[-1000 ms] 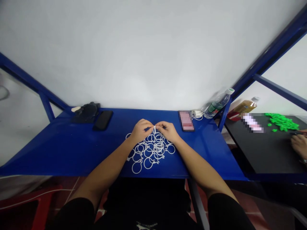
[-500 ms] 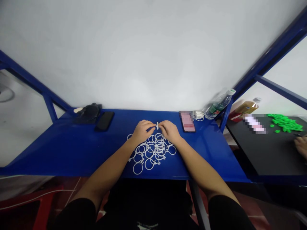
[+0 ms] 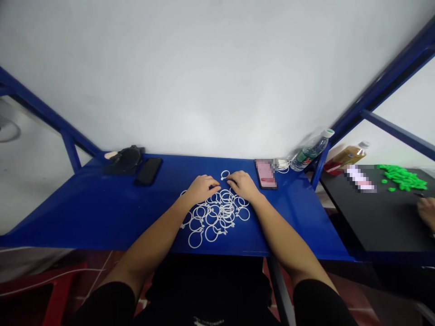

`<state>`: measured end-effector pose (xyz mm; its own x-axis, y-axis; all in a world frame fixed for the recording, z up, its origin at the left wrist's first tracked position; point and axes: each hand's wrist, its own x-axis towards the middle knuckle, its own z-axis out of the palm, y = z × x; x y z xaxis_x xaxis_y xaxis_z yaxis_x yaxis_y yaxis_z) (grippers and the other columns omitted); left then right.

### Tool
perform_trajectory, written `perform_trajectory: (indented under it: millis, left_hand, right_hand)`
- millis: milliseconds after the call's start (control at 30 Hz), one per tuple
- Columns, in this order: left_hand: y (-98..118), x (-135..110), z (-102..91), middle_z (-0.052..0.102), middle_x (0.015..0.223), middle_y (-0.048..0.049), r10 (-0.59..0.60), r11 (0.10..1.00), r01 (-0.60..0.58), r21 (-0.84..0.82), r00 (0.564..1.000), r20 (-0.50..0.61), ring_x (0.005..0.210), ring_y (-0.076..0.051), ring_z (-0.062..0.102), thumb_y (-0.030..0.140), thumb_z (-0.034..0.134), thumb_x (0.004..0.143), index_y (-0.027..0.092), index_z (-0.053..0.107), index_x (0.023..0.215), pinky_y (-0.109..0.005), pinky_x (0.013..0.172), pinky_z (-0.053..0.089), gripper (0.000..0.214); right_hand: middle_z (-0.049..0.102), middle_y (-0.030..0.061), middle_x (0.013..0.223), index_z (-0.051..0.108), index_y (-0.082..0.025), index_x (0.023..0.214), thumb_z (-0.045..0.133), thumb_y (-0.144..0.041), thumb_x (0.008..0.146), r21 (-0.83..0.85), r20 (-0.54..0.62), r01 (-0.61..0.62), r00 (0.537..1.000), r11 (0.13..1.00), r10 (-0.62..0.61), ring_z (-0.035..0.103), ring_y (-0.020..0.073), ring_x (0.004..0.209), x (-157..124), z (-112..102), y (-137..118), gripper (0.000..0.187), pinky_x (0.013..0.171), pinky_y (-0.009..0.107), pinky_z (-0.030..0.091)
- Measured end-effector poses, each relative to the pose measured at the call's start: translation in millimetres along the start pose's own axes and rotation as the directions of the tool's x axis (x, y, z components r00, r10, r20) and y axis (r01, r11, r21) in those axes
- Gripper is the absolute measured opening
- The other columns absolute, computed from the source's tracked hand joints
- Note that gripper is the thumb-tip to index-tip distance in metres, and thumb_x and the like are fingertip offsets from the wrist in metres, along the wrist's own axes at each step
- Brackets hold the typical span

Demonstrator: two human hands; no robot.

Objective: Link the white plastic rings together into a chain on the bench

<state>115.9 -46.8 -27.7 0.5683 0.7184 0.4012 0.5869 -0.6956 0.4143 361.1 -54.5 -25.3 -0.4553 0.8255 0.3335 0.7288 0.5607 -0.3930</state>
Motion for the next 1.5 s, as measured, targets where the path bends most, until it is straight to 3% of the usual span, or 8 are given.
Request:
perform_trajectory:
  millis: [267, 500, 667, 833, 1067, 1167, 1267, 1500]
  left_hand:
    - [2, -3, 1.3, 0.074, 0.088, -0.0047, 0.077, 0.997, -0.076, -0.018, 0.994, 0.08, 0.084, -0.022, 0.068, 0.042, 0.073, 0.093, 0.026, 0.08, 0.093, -0.039, 0.08, 0.052, 0.018]
    - [2, -5, 1.3, 0.076, 0.099, -0.0058, 0.051, 0.999, -0.053, 0.013, 0.993, 0.105, 0.094, -0.024, 0.067, 0.046, 0.073, 0.093, 0.025, 0.079, 0.104, -0.041, 0.087, 0.051, 0.025]
    - [6, -4, 5.4, 0.072, 0.126, -0.0086, 0.038, 0.999, -0.04, 0.016, 0.995, 0.092, 0.119, -0.03, 0.062, 0.057, 0.068, 0.094, 0.025, 0.075, 0.117, -0.05, 0.103, 0.045, 0.04]
    - [5, 1, 10.6, 0.069, 0.134, -0.0095, 0.023, 1.0, -0.024, 0.007, 0.994, 0.103, 0.127, -0.032, 0.058, 0.062, 0.064, 0.094, 0.027, 0.071, 0.127, -0.054, 0.11, 0.041, 0.049]
    - [-5, 4, 15.4, 0.045, 0.16, -0.0216, -0.121, 0.987, 0.109, 0.119, 0.987, 0.103, 0.15, -0.043, 0.038, 0.07, 0.051, 0.097, 0.021, 0.06, 0.145, -0.065, 0.115, 0.033, 0.069]
    - [-5, 3, 14.1, 0.051, 0.157, -0.0193, -0.112, 0.989, 0.106, 0.102, 0.992, 0.058, 0.149, -0.041, 0.041, 0.064, 0.055, 0.099, 0.022, 0.061, 0.144, -0.065, 0.118, 0.03, 0.062]
    - [0, 3, 12.0, 0.07, 0.136, -0.0126, -0.046, 0.999, 0.046, 0.026, 0.999, 0.001, 0.131, -0.031, 0.06, 0.051, 0.062, 0.099, 0.024, 0.066, 0.136, -0.059, 0.12, 0.031, 0.045]
    - [15, 5, 8.0, 0.081, 0.099, -0.0036, 0.095, 0.993, -0.105, -0.055, 0.982, -0.165, 0.093, -0.021, 0.072, 0.036, 0.069, 0.097, 0.026, 0.077, 0.107, -0.048, 0.106, 0.044, 0.016]
  right_hand:
    - [0.061, 0.0161, 0.149, 0.045, -0.021, 0.157, 0.054, -0.045, 0.104, 0.031, 0.075, -0.033, 0.997, 0.999, 0.031, 0.052, 0.0352, 0.14, -4, 5, 0, 0.059, 0.119, 0.061, 0.032]
    - [0.076, 0.0123, 0.116, 0.074, -0.018, 0.118, 0.054, -0.024, 0.1, -0.03, 0.025, -0.053, 0.998, 0.998, 0.054, 0.067, 0.0277, 0.106, -5, -15, 4, 0.027, 0.1, 0.045, 0.049]
    - [0.073, 0.0076, 0.096, 0.075, -0.019, 0.102, 0.069, -0.022, 0.089, -0.059, 0.114, -0.093, 0.989, 0.994, 0.099, 0.066, 0.0242, 0.092, -11, -28, 11, 0.015, 0.088, 0.037, 0.049]
    - [0.07, 0.004, 0.084, 0.073, -0.021, 0.091, 0.073, -0.027, 0.089, -0.072, 0.145, -0.088, 0.985, 0.993, 0.098, 0.063, 0.0206, 0.081, -9, -19, 6, 0.006, 0.079, 0.032, 0.046]
    - [0.074, 0.0054, 0.081, 0.07, -0.022, 0.084, 0.067, -0.029, 0.091, -0.223, 0.054, -0.345, 0.93, 0.912, 0.364, 0.064, 0.0201, 0.073, -4, -9, -2, 0.01, 0.063, 0.029, 0.036]
    - [0.073, 0.0061, 0.077, 0.069, -0.022, 0.083, 0.065, -0.029, 0.092, -0.218, -0.024, -0.454, 0.887, 0.864, 0.46, 0.064, 0.0204, 0.068, -4, -13, -3, 0.012, 0.059, 0.03, 0.034]
    - [0.072, 0.0029, 0.072, 0.068, -0.023, 0.08, 0.065, -0.032, 0.091, -0.102, -0.102, -0.501, 0.864, 0.859, 0.492, 0.062, 0.0187, 0.063, -4, -16, -7, 0.015, 0.058, 0.028, 0.035]
    - [0.067, -0.0006, 0.063, 0.064, -0.024, 0.074, 0.064, -0.036, 0.091, 0.076, -0.169, -0.375, 0.908, 0.924, 0.382, 0.056, 0.0162, 0.055, -5, -8, -28, 0.021, 0.055, 0.028, 0.033]
